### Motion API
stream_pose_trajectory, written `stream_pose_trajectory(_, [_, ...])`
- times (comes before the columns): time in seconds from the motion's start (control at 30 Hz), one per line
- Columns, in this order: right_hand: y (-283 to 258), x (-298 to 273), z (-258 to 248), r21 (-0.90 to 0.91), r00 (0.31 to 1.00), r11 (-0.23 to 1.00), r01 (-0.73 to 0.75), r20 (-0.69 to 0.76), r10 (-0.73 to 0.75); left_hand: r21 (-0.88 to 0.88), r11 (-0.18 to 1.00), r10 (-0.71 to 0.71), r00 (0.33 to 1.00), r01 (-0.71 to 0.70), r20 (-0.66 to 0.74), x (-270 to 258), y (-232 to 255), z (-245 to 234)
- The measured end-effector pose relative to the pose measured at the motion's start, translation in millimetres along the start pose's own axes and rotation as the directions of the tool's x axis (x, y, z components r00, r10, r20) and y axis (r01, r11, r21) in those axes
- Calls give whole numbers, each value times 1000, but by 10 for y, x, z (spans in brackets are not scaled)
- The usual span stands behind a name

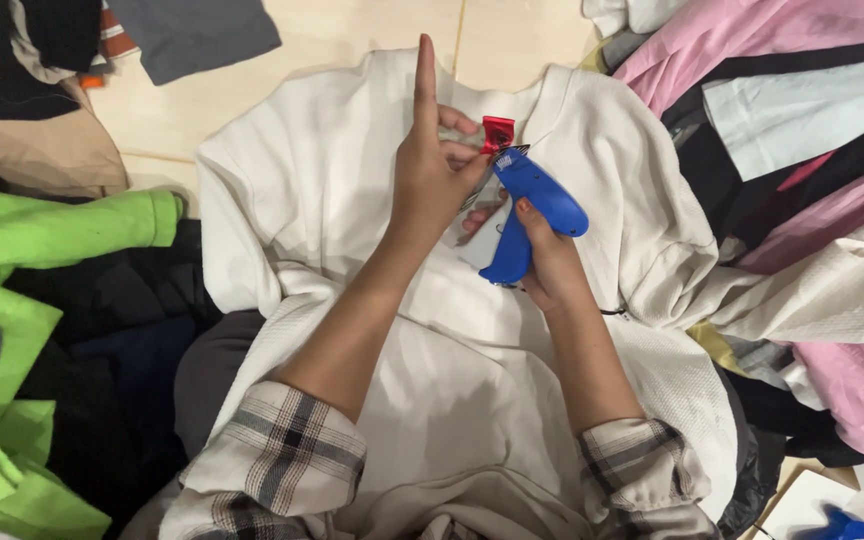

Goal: The person is using a blue tagging gun to attach labels to various items of clothing and then sorting them into piles on the floor.

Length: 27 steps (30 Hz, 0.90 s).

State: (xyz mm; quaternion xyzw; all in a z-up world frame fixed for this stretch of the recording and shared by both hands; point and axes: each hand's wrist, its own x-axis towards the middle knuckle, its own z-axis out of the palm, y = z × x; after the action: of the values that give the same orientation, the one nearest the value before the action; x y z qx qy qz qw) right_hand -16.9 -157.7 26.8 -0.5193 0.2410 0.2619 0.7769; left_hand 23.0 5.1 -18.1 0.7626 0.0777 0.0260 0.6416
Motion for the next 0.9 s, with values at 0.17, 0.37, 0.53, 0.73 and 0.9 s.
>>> stream_pose_trajectory(0.17, [93, 10, -57, -104, 975, 993, -46, -222, 22, -10, 1000, -3, 1000, 3, -13, -53, -41, 50])
stream_pose_trajectory(0.37, [68, -11, -83, -166, 978, 985, -43, -207, 8, -75, 997, 16, 988, -4, 151, -49, -38, 0])
stream_pose_trajectory(0.53, [-130, -68, 85, -210, 996, 975, 72, -41, -82, -184, 982, 5, 961, 48, 277, -17, -36, -38])
stream_pose_trajectory(0.73, [-45, -50, 23, -226, 994, 969, 102, -16, -108, -308, 943, -43, 963, 128, 267, -12, -70, -47])
stream_pose_trajectory(0.9, [77, -44, 61, -429, 977, 883, 192, 2, -212, -248, 950, -140, 970, 187, 196, -46, -38, -37])
